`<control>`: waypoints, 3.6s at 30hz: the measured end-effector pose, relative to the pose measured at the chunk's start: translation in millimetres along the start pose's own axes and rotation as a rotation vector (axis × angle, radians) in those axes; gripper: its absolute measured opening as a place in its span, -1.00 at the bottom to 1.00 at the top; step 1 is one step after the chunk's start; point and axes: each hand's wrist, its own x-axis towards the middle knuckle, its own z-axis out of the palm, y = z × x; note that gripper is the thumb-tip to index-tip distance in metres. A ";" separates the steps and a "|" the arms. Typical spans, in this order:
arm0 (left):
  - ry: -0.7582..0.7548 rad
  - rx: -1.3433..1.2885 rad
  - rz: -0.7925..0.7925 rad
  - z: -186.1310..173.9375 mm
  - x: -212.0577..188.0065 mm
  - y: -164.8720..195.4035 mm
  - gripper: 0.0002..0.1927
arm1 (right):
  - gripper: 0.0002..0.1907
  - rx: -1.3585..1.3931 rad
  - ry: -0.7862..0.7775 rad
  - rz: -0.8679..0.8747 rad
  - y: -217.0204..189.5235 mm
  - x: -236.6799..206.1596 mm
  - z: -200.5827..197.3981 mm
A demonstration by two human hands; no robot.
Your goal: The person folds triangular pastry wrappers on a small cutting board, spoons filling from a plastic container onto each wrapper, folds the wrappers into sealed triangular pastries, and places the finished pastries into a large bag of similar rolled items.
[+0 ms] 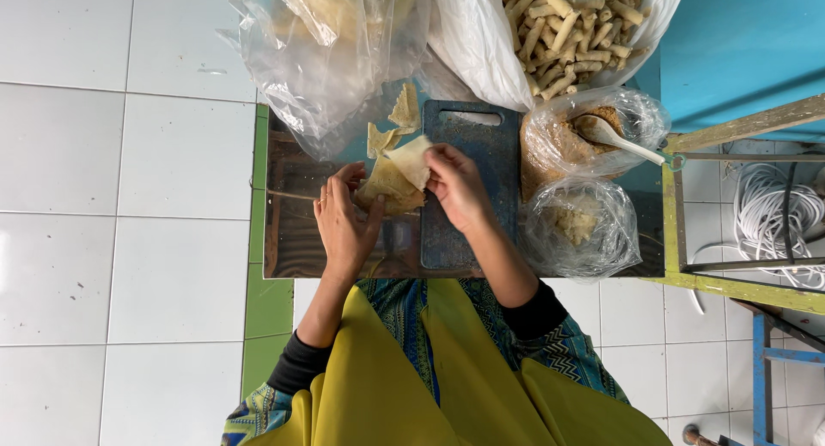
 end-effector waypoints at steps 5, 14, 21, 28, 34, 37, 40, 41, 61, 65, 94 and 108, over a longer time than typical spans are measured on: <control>-0.014 0.065 0.067 -7.1 2.4 6.5 -0.46 | -0.84 0.058 0.083 -0.097 -29.8 -20.5 -45.9; 0.053 -0.107 0.333 -5.5 -33.0 39.9 -0.62 | -0.62 -1.914 0.072 -1.106 12.5 -148.4 -26.4; -0.259 0.045 0.220 40.8 -43.8 51.0 -0.62 | -0.62 -1.681 0.419 -0.789 -54.0 -172.6 -113.8; -0.278 0.132 0.258 45.6 -49.7 46.6 -0.62 | -0.43 -2.031 0.455 -0.494 -64.4 -169.5 -128.3; -0.283 0.133 0.261 43.8 -49.9 48.4 -0.62 | -0.46 -1.944 0.438 -0.498 -60.3 -171.1 -122.5; -0.288 0.132 0.262 43.4 -50.3 48.8 -0.64 | -0.51 -1.929 0.463 -0.521 -56.8 -170.8 -122.9; -0.271 0.136 0.273 44.0 -49.9 48.9 -0.64 | -0.54 -1.910 0.472 -0.528 -53.3 -170.2 -123.4; -0.264 0.136 0.276 44.3 -50.0 49.0 -0.64 | -0.56 -1.912 0.473 -0.524 -52.0 -170.3 -123.6; -0.265 0.135 0.273 43.8 -49.8 49.4 -0.67 | -0.50 -1.878 0.508 -0.567 -51.8 -167.7 -128.5; -0.272 0.132 0.271 43.2 -50.6 48.9 -0.68 | -0.52 -1.856 0.519 -0.591 -51.0 -171.3 -130.8; -0.285 0.115 0.265 41.2 -49.9 47.8 -0.68 | -0.52 -1.763 0.635 -0.563 -30.9 -183.5 -130.8; -0.255 0.072 0.206 40.8 -50.4 51.2 -0.70 | -0.66 -0.439 -0.028 -0.215 -8.1 -145.5 -91.8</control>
